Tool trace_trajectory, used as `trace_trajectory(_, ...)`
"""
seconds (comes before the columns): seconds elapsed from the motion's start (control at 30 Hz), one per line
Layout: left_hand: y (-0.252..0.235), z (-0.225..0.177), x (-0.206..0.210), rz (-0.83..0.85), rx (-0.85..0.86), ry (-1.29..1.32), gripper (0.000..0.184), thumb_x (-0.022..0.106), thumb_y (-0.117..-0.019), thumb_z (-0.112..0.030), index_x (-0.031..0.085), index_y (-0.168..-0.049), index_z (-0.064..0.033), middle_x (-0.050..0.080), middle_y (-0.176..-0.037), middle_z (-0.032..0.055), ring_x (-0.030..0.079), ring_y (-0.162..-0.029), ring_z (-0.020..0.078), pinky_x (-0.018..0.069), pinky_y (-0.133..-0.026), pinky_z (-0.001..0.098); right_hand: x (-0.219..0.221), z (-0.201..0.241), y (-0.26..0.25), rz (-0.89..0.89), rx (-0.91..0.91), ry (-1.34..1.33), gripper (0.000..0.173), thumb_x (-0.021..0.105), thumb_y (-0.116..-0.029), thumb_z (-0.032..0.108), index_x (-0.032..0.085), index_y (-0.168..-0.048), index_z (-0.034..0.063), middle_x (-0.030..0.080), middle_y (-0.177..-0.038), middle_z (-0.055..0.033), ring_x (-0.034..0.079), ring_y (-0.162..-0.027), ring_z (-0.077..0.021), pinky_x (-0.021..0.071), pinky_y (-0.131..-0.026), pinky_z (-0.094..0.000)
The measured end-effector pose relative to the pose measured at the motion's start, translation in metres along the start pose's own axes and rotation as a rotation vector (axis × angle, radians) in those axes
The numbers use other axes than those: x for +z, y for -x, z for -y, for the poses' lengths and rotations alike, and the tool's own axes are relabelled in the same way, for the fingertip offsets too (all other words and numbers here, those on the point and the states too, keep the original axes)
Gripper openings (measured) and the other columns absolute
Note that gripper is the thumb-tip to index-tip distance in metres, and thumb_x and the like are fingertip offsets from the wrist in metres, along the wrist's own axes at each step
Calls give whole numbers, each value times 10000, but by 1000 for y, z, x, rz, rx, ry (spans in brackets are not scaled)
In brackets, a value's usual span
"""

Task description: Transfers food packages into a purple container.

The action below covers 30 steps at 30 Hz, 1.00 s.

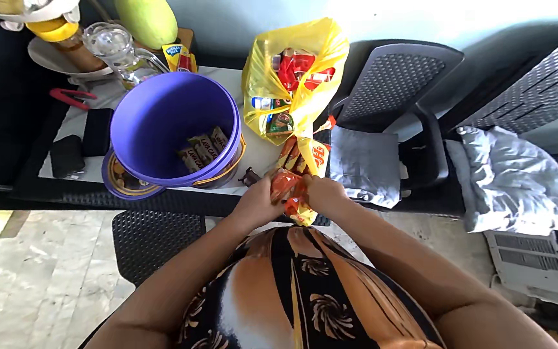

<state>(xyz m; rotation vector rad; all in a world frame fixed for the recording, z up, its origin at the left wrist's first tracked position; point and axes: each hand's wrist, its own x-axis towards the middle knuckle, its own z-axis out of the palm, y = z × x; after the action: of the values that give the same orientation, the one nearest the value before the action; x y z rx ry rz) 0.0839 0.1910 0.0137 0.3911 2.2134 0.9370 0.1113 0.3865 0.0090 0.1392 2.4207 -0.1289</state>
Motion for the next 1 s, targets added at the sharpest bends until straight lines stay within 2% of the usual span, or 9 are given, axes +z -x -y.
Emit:
trace_trajectory(0.17, 83, -1, -69, -92, 499, 452, 771, 728, -825, -210, 399, -1519, -150, 683, -1186, 15, 686, -983, 81, 609, -826, 295, -7, 29, 0, 0, 121, 20, 541, 580, -1023, 435, 552, -1358, 11, 641, -1234, -265, 675, -1061, -456, 557, -802, -635)
trace_trajectory(0.27, 112, 13, -143, -298, 674, 446, 675, 772, -867, -244, 438, -1452, -220, 668, -1213, -136, 659, -1058, -6, 590, -886, 213, -7, 36, -9, -25, 186, 25, 634, 602, -1005, 474, 480, -1466, 56, 645, -1243, -275, 684, -1033, -473, 560, -790, -647)
trace_trajectory(0.4, 96, 37, -228, -332, 750, 689, 804, 791, -840, -98, 295, -1465, -197, 607, -1297, -46, 627, -1196, 131, 555, -1027, 356, -1, 45, -19, -50, 309, -39, 596, 635, -980, 336, 435, -1467, 56, 650, -1186, -300, 683, -1008, -493, 554, -767, -658)
trace_trajectory(0.5, 75, 47, -258, -285, 621, 737, 779, 859, -745, -69, 425, -1383, -168, 672, -1213, -15, 676, -1116, 140, 593, -964, 349, 5, 53, -18, -68, 383, -108, 620, 652, -983, 316, 418, -1487, 40, 601, -1269, -330, 664, -1039, -521, 543, -790, -680)
trace_trajectory(0.63, 36, 44, -271, -49, 352, 477, 781, 784, -734, 22, 442, -1425, -108, 698, -1199, 40, 701, -1061, 129, 612, -904, 319, 9, 53, -17, -115, 458, -246, 816, 767, -904, 314, 353, -1554, 47, 530, -1407, -307, 634, -1124, -518, 529, -855, -694)
trace_trajectory(0.77, -8, 28, -259, 155, -15, -124, 945, 803, -832, -119, 229, -1582, -119, 607, -1312, 218, 632, -1157, 342, 523, -950, 573, 7, 56, -21, -100, 563, -329, 857, 803, -860, 396, 404, -1547, 75, 500, -1476, -262, 605, -1211, -481, 509, -919, -682)
trace_trajectory(0.83, -22, 16, -248, 262, -110, -430, 929, 784, -873, -212, 211, -1584, -40, 606, -1265, 292, 617, -1150, 439, 486, -937, 658, 5, 62, -21, -68, 616, -290, 817, 737, -904, 478, 421, -1524, 50, 458, -1494, -287, 613, -1191, -489, 519, -914, -667)
trace_trajectory(0.93, -27, -5, -235, 453, -158, -734, 520, 702, -951, -239, 536, -1306, 103, 649, -1108, 272, 642, -1035, 399, 494, -879, 606, 6, 70, -23, -6, 650, -236, 787, 642, -976, 465, 313, -1586, 94, 482, -1464, -318, 618, -1180, -509, 516, -911, -665)
trace_trajectory(1.0, -38, -1, -223, 568, -133, -855, 557, 705, -954, -315, 545, -1326, 67, 645, -1135, 257, 637, -1070, 382, 492, -899, 587, 7, 73, -23, 22, 655, -224, 789, 613, -991, 434, 251, -1619, 124, 496, -1454, -317, 625, -1172, -505, 519, -903, -661)
